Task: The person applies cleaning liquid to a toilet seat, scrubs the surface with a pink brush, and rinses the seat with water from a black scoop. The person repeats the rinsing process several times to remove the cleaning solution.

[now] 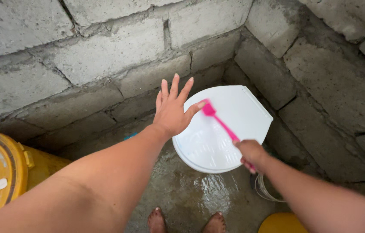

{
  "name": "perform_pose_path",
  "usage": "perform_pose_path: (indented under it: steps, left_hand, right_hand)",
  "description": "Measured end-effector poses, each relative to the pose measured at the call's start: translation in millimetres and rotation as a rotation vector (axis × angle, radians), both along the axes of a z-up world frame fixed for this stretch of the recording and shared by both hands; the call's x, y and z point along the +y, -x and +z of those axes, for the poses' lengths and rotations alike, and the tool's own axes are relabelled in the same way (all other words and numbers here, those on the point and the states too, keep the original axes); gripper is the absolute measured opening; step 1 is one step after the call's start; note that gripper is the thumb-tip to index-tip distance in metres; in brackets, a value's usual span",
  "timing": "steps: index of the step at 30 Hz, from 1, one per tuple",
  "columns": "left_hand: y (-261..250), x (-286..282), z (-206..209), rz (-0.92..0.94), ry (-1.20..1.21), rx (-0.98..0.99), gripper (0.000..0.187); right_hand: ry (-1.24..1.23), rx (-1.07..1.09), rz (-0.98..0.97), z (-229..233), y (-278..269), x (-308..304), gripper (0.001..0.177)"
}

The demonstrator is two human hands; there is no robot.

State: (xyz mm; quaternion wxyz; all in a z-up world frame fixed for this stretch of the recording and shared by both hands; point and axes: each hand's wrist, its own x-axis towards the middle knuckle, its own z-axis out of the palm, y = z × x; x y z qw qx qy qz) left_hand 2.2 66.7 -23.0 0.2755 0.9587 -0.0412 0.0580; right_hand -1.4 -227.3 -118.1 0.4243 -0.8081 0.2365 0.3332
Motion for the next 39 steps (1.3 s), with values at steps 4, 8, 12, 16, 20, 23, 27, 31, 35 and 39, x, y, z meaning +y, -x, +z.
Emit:
perform_pose_path:
  steps: [4, 8, 12, 16, 20, 23, 27, 31, 35, 39]
  left_hand:
    - [-2, 2, -1, 0.014, 0.03, -0.007, 0.08]
    - [-4, 6, -1, 0.024, 0.02, -0.011, 0.08]
    - [-3, 7, -3, 0.031, 0.006, -0.013, 0.079]
    - [0, 10, -3, 0.029, 0.015, 0.034, 0.079]
    - [-1, 11, -3, 0.046, 0.024, 0.049, 0.08]
    - [-3, 11, -4, 0.047, 0.026, 0.026, 0.08]
    - [-5, 10, -6, 0.048, 0.021, 0.013, 0.08]
    - [-3, 8, -9, 0.055, 0.023, 0.018, 0.08]
    - [-5, 4, -11, 0.056, 0.023, 0.033, 0.08]
    - [-9, 0, -12, 0.051, 0.033, 0.017, 0.08]
  right_hand:
    - [0.046, -0.009, 0.048, 0, 35, -16, 0.048]
    - [0.09, -0.025, -0.038, -2, 13, -27, 0.047]
    - [0.046, -0.057, -0.113, -8, -42, -11, 0.048]
    - [0.019, 0.007, -0.039, -4, -48, 11, 0.045]
    - [0.011, -0.006, 0.071, 4, 5, 4, 0.043]
    - [0.12, 0.001, 0.054, 12, 14, -10, 0.039]
    - [0.104, -0.071, -0.084, 7, -18, -20, 0.047]
    - [0.035, -0.05, -0.124, 5, -49, -8, 0.043]
    - [0.004, -0.027, -0.048, 6, -29, 3, 0.046]
    - [0.061, -0.043, -0.053, 14, 2, -25, 0.044]
